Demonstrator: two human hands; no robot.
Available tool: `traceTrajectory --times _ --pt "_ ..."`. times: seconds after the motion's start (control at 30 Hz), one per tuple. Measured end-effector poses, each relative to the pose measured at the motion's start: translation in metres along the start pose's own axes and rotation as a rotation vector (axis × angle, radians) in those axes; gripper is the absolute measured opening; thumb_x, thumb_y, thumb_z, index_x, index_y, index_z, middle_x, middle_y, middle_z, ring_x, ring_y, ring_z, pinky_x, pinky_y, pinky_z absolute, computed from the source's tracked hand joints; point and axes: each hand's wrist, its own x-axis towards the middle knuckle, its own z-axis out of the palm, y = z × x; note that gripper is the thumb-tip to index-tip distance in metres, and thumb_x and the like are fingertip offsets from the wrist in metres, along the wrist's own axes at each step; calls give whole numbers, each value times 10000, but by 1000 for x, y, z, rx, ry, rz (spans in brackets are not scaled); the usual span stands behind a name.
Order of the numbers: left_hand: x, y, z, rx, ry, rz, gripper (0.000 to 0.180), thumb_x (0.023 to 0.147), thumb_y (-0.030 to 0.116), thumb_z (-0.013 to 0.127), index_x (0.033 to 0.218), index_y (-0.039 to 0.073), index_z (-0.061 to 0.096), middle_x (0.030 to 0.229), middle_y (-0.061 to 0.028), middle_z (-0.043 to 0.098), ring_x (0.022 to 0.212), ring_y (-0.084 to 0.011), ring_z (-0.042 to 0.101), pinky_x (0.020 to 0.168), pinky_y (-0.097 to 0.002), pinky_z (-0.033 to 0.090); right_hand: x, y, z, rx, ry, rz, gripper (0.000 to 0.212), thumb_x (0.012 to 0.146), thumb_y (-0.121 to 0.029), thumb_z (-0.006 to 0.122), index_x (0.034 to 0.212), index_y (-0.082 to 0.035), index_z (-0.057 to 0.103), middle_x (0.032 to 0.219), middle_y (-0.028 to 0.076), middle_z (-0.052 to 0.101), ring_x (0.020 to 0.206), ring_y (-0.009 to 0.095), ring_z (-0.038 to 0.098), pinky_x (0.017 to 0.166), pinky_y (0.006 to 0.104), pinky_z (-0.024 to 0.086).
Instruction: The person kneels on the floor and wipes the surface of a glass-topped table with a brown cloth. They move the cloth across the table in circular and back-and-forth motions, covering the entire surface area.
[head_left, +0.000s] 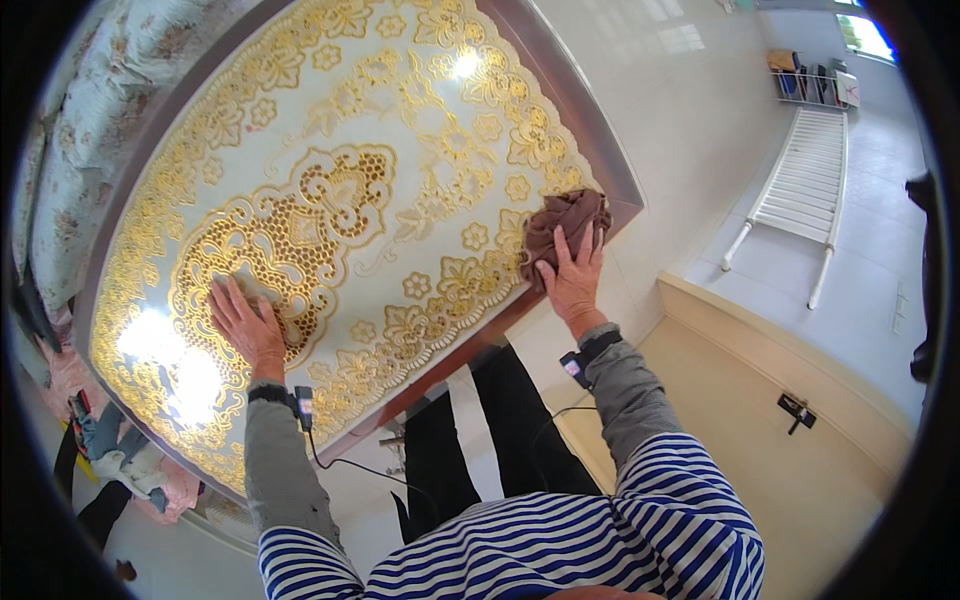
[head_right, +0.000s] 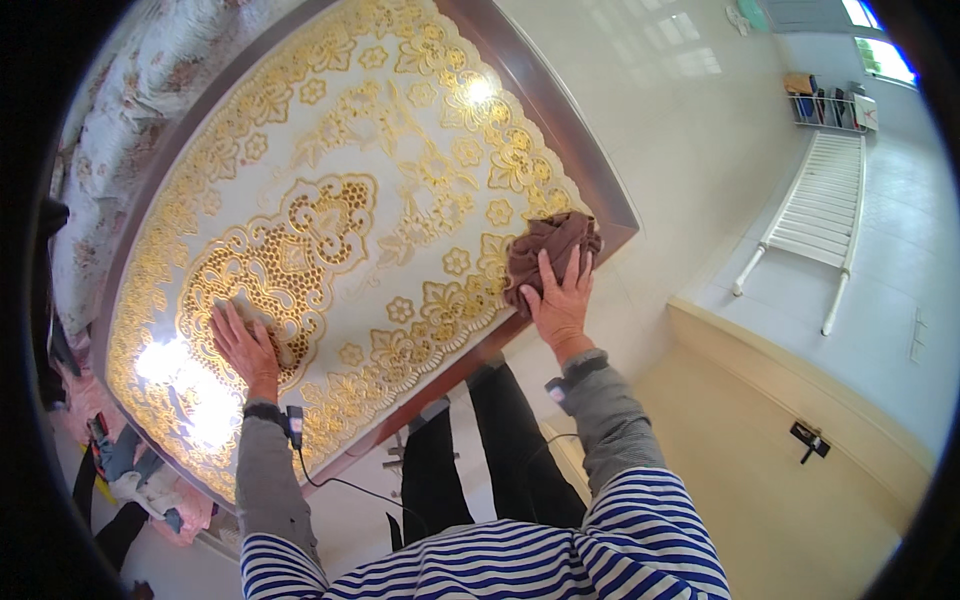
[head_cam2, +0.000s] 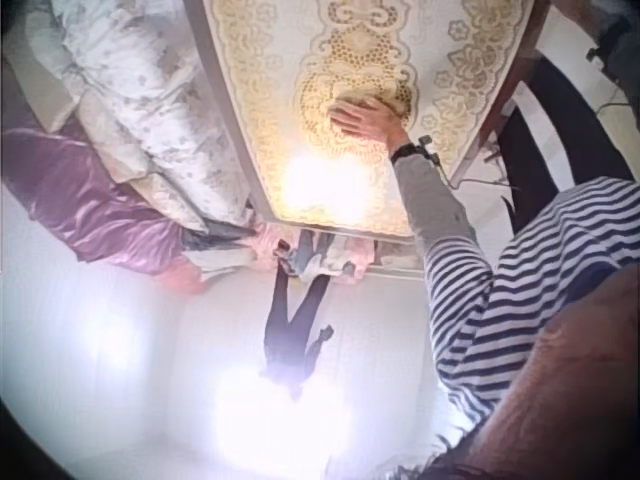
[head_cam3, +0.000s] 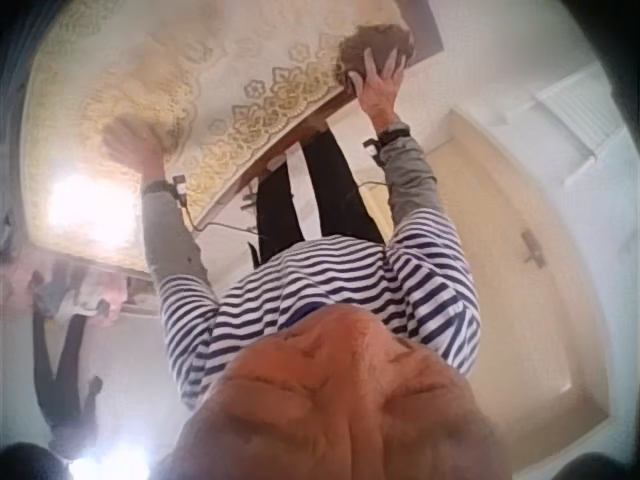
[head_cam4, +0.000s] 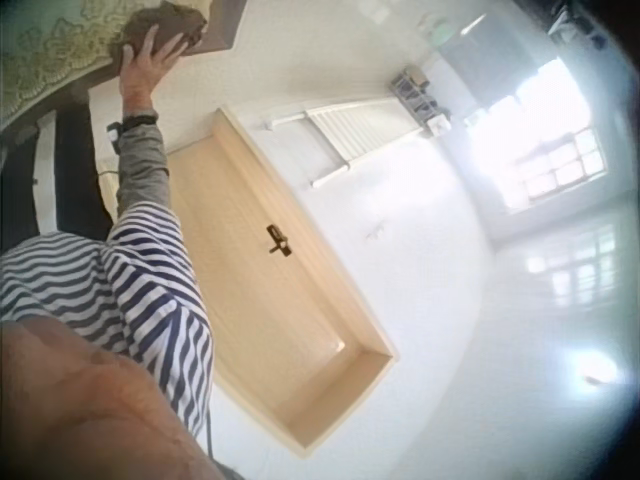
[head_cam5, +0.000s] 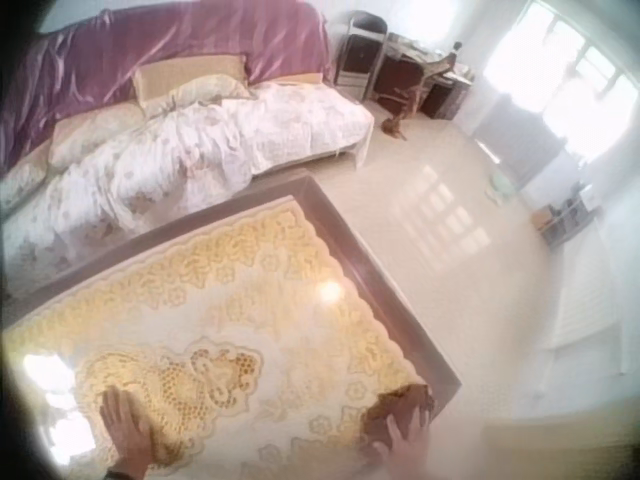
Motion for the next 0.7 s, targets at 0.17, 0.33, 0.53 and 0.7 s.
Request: traceTrajectory --times 0.17,0.33,0.53,0.7 --pt "42 45 -8 -246 113 23 680 1020 340 599 1600 95 342 1712 -241 145 1587 -446 119 1276 -600 208 101 -3 0 -6 -3 -62 738 928 -519 713 1579 -283 458 1663 275 206 1492 572 209 1196 676 224" --pt "126 132 14 -381 256 -63 699 1039 417 567 1620 122 313 1713 -212 177 1581 -450 135 1256 -615 196 197 -38 2 -73 -32 -119 749 938 -570 683 1595 -315 429 1679 255 160 1502 578 173 1210 680 188" --pt "144 173 12 -163 34 -258 710 1013 470 586 1597 138 358 1695 -214 242 1566 -431 202 1232 -637 120 303 -88 17 41 94 -247 733 943 -585 663 1588 -319 443 1688 262 150 1494 607 152 1187 729 162" --pt "144 172 1 -167 -39 -254 720 998 451 611 1594 126 369 1691 -222 241 1561 -451 197 1229 -645 126 395 -147 22 14 12 -192 723 939 -603 652 1575 -316 464 1687 260 159 1498 605 138 1186 738 152"
